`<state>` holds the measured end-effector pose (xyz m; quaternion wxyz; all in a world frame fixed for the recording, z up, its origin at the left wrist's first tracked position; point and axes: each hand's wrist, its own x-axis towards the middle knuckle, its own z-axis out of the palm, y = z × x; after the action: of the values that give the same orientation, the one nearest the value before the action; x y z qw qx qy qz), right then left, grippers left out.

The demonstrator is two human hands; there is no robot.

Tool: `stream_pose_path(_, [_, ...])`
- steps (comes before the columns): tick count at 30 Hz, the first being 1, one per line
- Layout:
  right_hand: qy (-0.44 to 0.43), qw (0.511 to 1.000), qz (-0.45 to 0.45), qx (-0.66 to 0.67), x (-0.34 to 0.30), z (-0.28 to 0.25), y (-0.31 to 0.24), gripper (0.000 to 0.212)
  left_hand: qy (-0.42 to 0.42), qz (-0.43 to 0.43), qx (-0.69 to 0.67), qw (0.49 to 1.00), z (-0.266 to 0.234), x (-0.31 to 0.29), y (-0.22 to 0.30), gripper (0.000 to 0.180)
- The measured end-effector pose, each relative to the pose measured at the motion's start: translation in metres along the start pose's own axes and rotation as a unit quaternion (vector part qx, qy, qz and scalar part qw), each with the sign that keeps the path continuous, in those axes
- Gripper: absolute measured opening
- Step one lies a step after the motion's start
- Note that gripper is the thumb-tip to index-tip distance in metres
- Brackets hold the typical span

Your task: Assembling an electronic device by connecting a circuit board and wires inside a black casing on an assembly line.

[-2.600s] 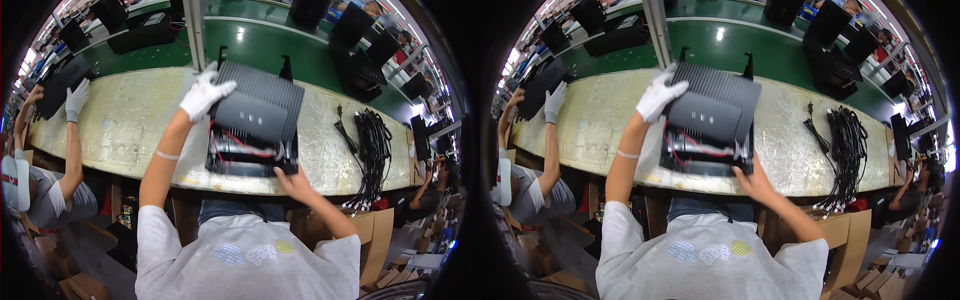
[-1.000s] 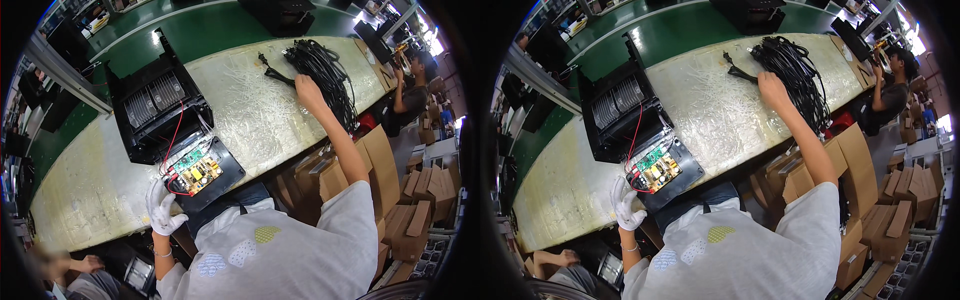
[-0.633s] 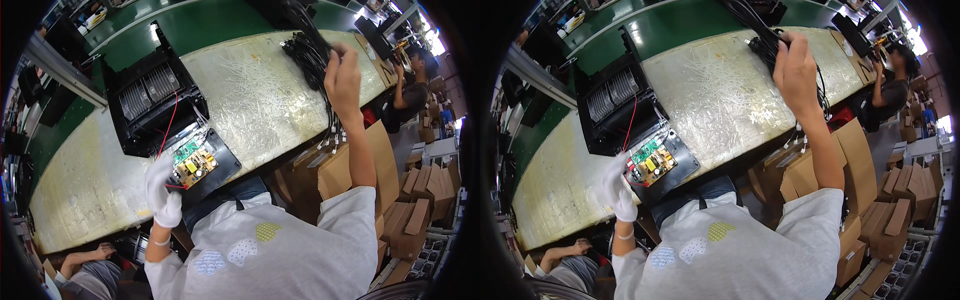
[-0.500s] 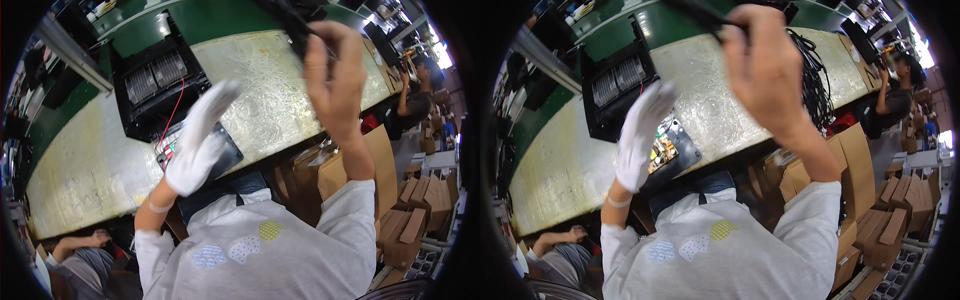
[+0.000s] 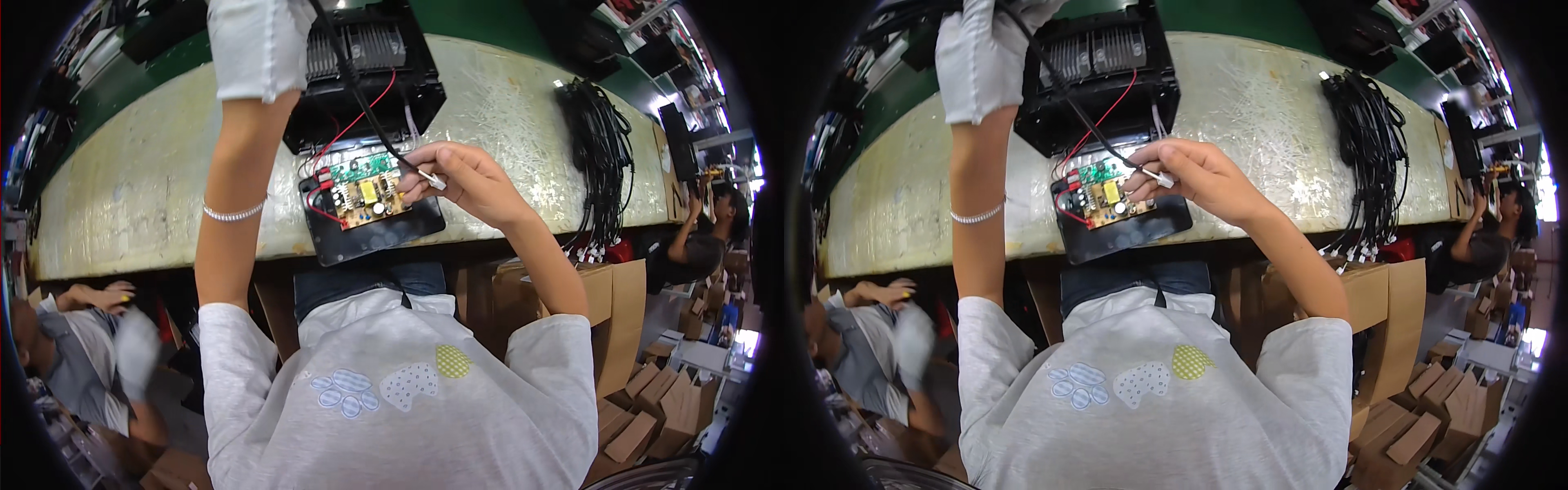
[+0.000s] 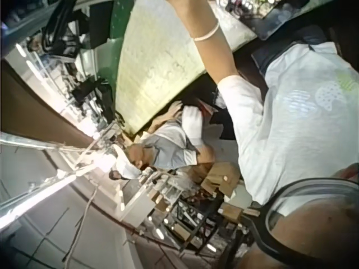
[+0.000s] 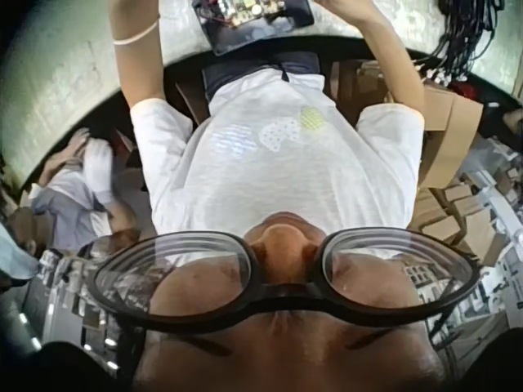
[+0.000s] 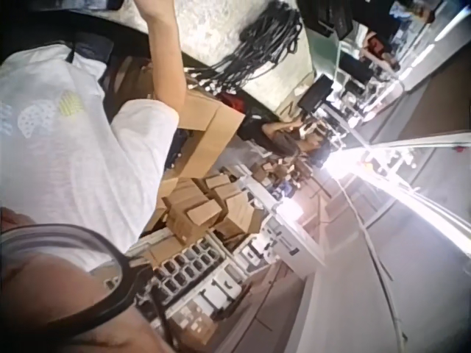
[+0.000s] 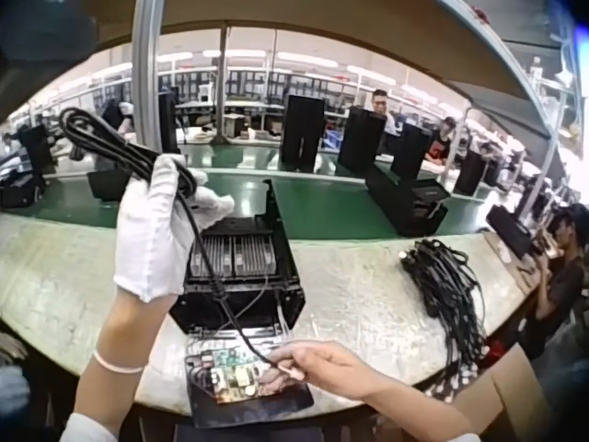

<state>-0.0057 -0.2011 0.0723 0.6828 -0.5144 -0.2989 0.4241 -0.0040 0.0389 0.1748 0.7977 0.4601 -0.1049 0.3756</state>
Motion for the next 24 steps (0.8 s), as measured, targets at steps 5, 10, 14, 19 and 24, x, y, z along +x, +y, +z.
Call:
stream_pose_path(5, [0.006,0.997,0.049,-0.056,0.01,-0.003,0.009,0.029,-0.099,-0.151,-0.355,0.917,-0.019,0.005,-0.003,0.02])
stream_pose_path(10, [0.118,0.869,-0.078,-0.474,0.023,-0.005,0.008,0.016,-0.171,-0.117,-0.218,0.954,0.002,-0.011,-0.003,0.022])
stream_pose_path(14, [0.158,0.897,-0.004,-0.412,0.027,-0.016,0.02,0.014,-0.204,-0.153,-0.287,0.923,0.007,-0.017,-0.008,0.027])
stream_pose_path(19, [0.171,0.926,-0.02,-0.336,0.03,-0.013,0.038,0.013,-0.26,-0.196,-0.316,0.891,0.007,-0.018,-0.019,0.029])
stream_pose_path(24, [0.148,0.889,-0.042,-0.431,0.034,-0.018,0.038,0.011,-0.258,-0.188,-0.267,0.909,0.004,-0.02,-0.021,0.034])
